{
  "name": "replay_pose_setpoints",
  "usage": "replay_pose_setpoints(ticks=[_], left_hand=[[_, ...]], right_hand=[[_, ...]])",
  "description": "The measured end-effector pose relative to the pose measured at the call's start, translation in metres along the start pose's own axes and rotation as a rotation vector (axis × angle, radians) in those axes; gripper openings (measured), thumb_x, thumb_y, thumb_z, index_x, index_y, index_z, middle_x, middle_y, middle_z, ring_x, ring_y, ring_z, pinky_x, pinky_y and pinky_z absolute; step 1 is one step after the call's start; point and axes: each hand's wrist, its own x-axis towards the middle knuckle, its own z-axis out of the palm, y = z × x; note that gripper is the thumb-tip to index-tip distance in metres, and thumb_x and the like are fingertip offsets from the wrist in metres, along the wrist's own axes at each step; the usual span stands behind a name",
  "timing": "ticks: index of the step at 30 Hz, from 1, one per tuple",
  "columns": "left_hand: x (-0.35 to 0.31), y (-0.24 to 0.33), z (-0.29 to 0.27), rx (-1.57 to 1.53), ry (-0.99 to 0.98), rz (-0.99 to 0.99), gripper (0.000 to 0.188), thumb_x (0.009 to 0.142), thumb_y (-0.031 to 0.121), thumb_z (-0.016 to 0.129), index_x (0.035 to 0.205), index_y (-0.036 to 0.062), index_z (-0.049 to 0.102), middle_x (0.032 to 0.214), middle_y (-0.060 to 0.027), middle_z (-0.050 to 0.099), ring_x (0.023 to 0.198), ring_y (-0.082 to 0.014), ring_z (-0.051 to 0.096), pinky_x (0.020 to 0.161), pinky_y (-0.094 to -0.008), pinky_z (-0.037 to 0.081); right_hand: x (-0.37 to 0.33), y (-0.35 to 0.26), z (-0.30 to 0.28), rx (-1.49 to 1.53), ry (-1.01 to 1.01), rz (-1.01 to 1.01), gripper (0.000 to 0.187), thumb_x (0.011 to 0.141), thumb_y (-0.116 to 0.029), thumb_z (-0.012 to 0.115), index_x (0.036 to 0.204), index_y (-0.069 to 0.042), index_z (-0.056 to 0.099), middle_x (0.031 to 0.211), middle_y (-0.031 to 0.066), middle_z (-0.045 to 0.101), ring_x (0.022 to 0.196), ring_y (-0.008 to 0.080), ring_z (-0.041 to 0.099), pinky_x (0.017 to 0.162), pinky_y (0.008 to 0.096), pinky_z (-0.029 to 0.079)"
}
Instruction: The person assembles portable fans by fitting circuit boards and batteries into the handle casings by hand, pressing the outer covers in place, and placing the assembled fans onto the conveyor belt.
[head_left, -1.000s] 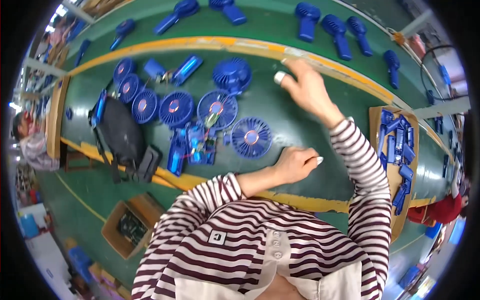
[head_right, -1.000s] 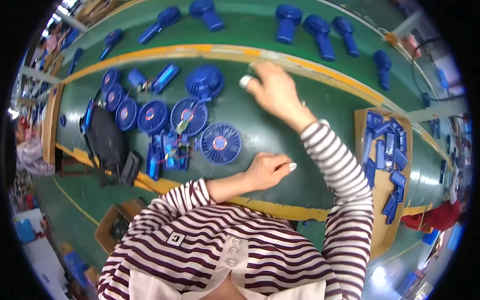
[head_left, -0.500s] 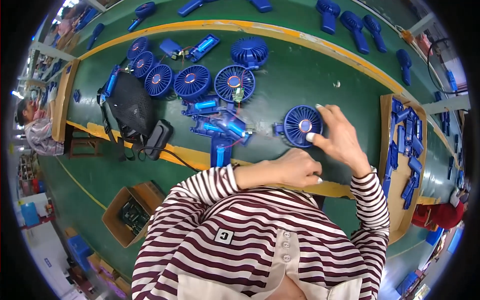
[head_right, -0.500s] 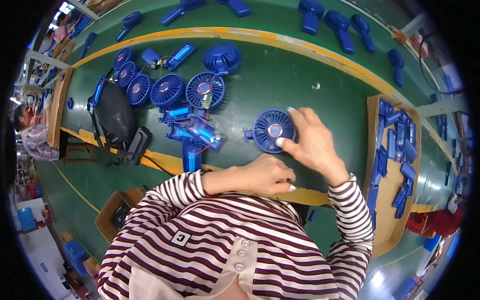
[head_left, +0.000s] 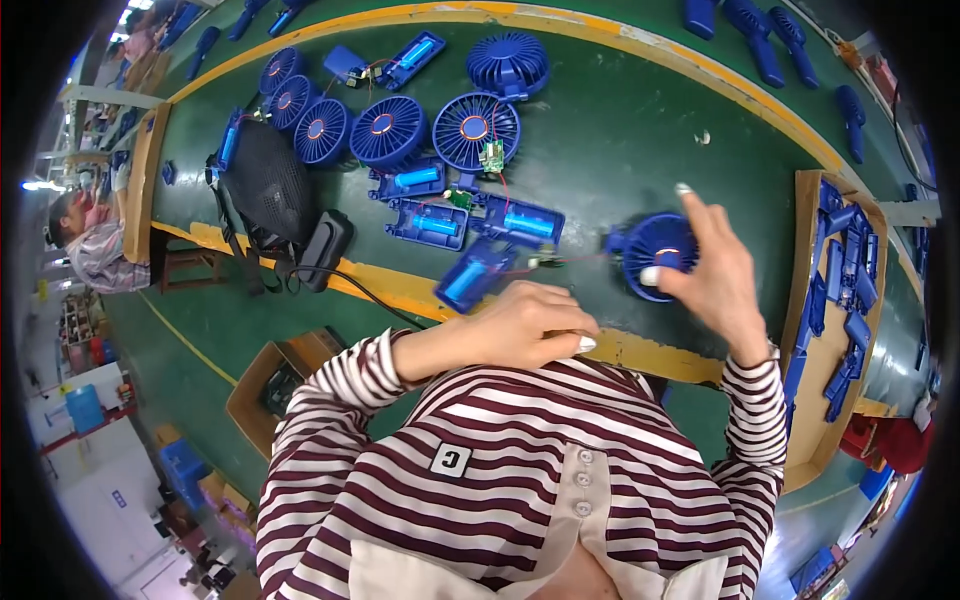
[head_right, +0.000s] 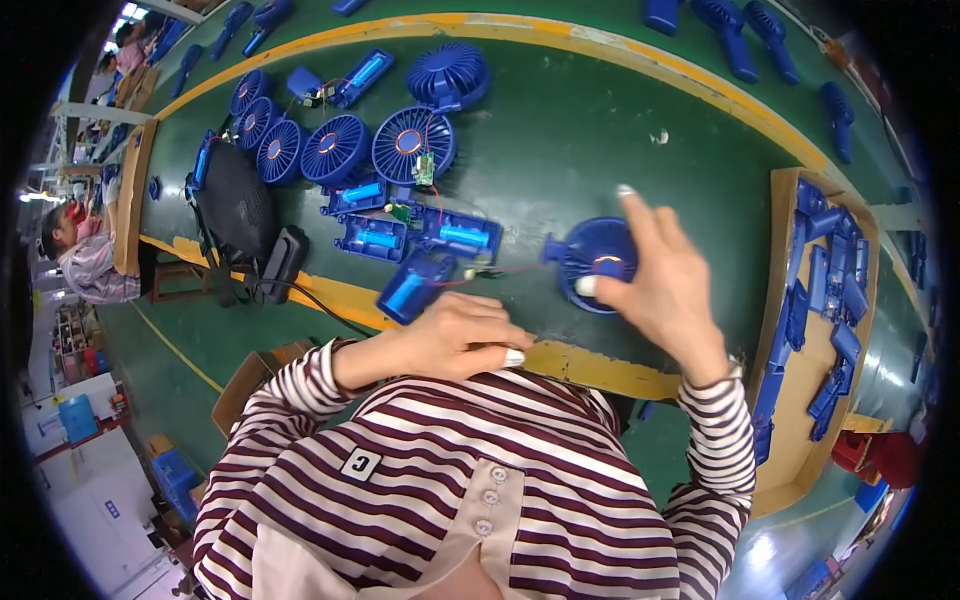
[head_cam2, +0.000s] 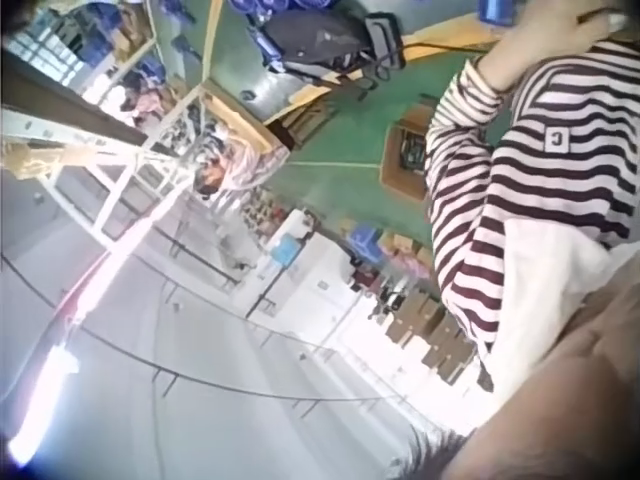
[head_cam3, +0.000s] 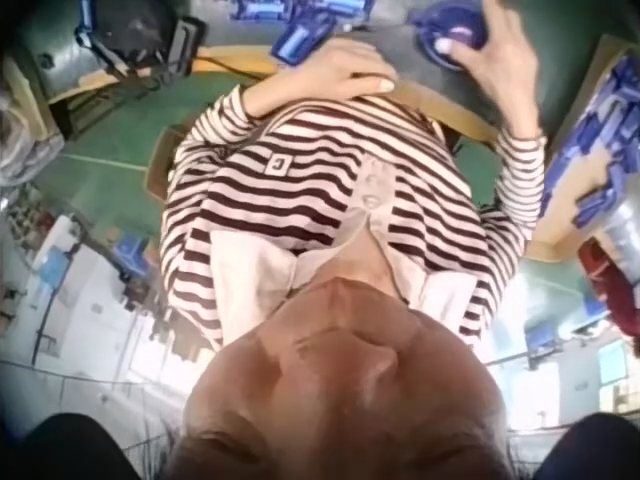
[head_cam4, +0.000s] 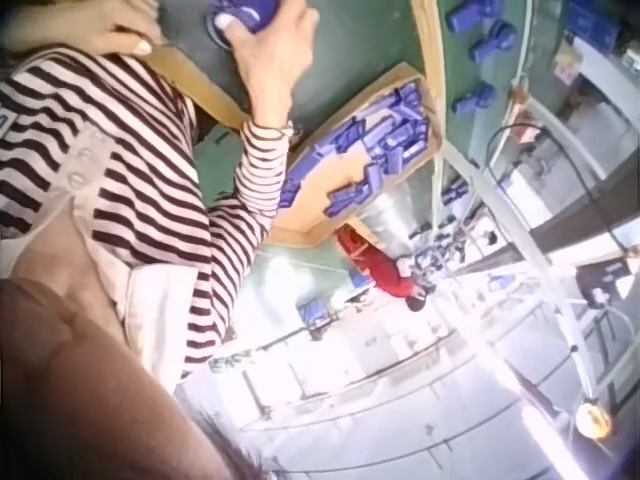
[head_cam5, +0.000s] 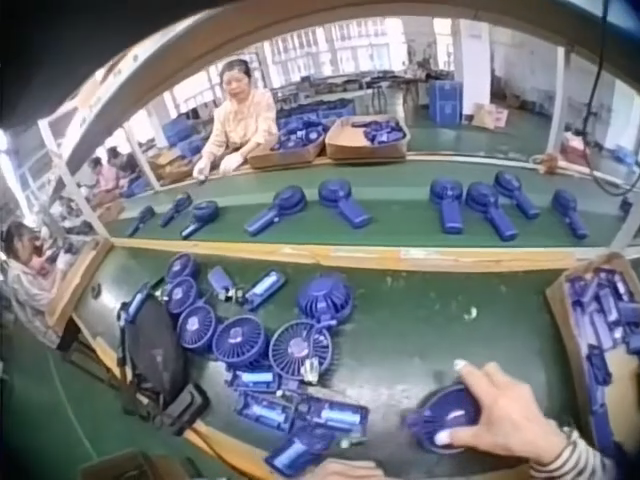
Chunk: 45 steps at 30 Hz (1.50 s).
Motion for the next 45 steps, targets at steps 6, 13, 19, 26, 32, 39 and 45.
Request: replay_pose_setpoints(ticks=[6, 13, 19, 26, 32, 39, 45], left_hand=[[0.005, 0.013, -0.019, 0.069, 0.21, -0.138, 0.015, 0.069, 0.0, 0.062, 0.083, -0.0052, 0.063, 0.062, -0.0111, 0.058, 0.054, -0.0208, 0.054, 0.052, -0.0305, 0.043], [0.053, 0.006, 0.011, 0.414, 0.221, -0.469, 0.05, 0.066, 0.02, 0.07, 0.109, 0.0018, 0.054, 0.083, -0.0073, 0.06, 0.056, -0.0227, 0.055, 0.053, -0.0311, 0.044], [0.088, 0.002, 0.049, 0.594, -0.007, -0.487, 0.072, 0.063, 0.024, 0.073, 0.123, -0.0007, 0.041, 0.086, -0.0137, 0.055, 0.069, -0.0285, 0.058, 0.061, -0.0364, 0.047], [0.092, -0.012, 0.049, -0.193, 0.011, -0.806, 0.034, 0.065, 0.004, 0.061, 0.098, -0.0043, 0.056, 0.081, -0.0088, 0.06, 0.072, -0.016, 0.059, 0.067, -0.0277, 0.048], [0.083, -0.02, 0.034, -1.339, 0.021, -0.789, 0.039, 0.07, 0.007, 0.049, 0.108, -0.0024, 0.048, 0.092, -0.0192, 0.059, 0.077, -0.0324, 0.061, 0.07, -0.0408, 0.052], [0.078, -0.018, 0.028, -1.228, 0.198, -0.927, 0.034, 0.083, 0.018, 0.057, 0.111, 0.0014, 0.048, 0.081, -0.011, 0.057, 0.069, -0.0248, 0.06, 0.063, -0.0388, 0.053], [0.083, -0.006, 0.031, -0.923, 0.234, -0.837, 0.033, 0.077, 0.002, 0.06, 0.109, -0.001, 0.049, 0.083, -0.0141, 0.061, 0.063, -0.0211, 0.062, 0.058, -0.0292, 0.052]], right_hand=[[-0.02, 0.053, -0.03, -0.156, 0.237, 0.195, 0.072, 0.056, -0.011, 0.074, 0.122, -0.006, 0.045, 0.098, 0.0133, 0.05, 0.087, 0.0305, 0.055, 0.072, 0.0357, 0.047], [-0.035, 0.058, -0.021, -0.385, 0.353, 0.136, 0.074, 0.059, -0.01, 0.073, 0.125, -0.009, 0.04, 0.103, 0.0179, 0.047, 0.088, 0.0323, 0.054, 0.071, 0.0364, 0.048], [-0.046, 0.072, -0.023, -0.021, 0.454, 0.072, 0.079, 0.059, -0.005, 0.073, 0.128, -0.002, 0.034, 0.107, 0.017, 0.047, 0.097, 0.0325, 0.051, 0.078, 0.0349, 0.046], [-0.047, 0.073, -0.054, 0.956, 0.825, 0.155, 0.074, 0.066, -0.005, 0.072, 0.127, 0.009, 0.034, 0.12, 0.0164, 0.046, 0.107, 0.0188, 0.048, 0.091, 0.0296, 0.04], [-0.045, 0.081, -0.059, 1.394, 0.757, 0.144, 0.048, 0.076, -0.009, 0.065, 0.117, 0.005, 0.047, 0.105, 0.007, 0.057, 0.095, 0.0128, 0.055, 0.085, 0.0254, 0.043], [-0.04, 0.063, -0.055, 1.474, 0.498, 0.128, 0.039, 0.088, -0.018, 0.05, 0.119, 0.005, 0.044, 0.105, 0.0083, 0.058, 0.092, 0.0131, 0.058, 0.079, 0.0246, 0.047], [-0.004, 0.033, -0.025, 1.34, 0.452, 0.399, 0.025, 0.086, -0.015, 0.054, 0.104, 0.002, 0.058, 0.09, 0.0042, 0.062, 0.079, 0.0089, 0.057, 0.071, 0.021, 0.047]])
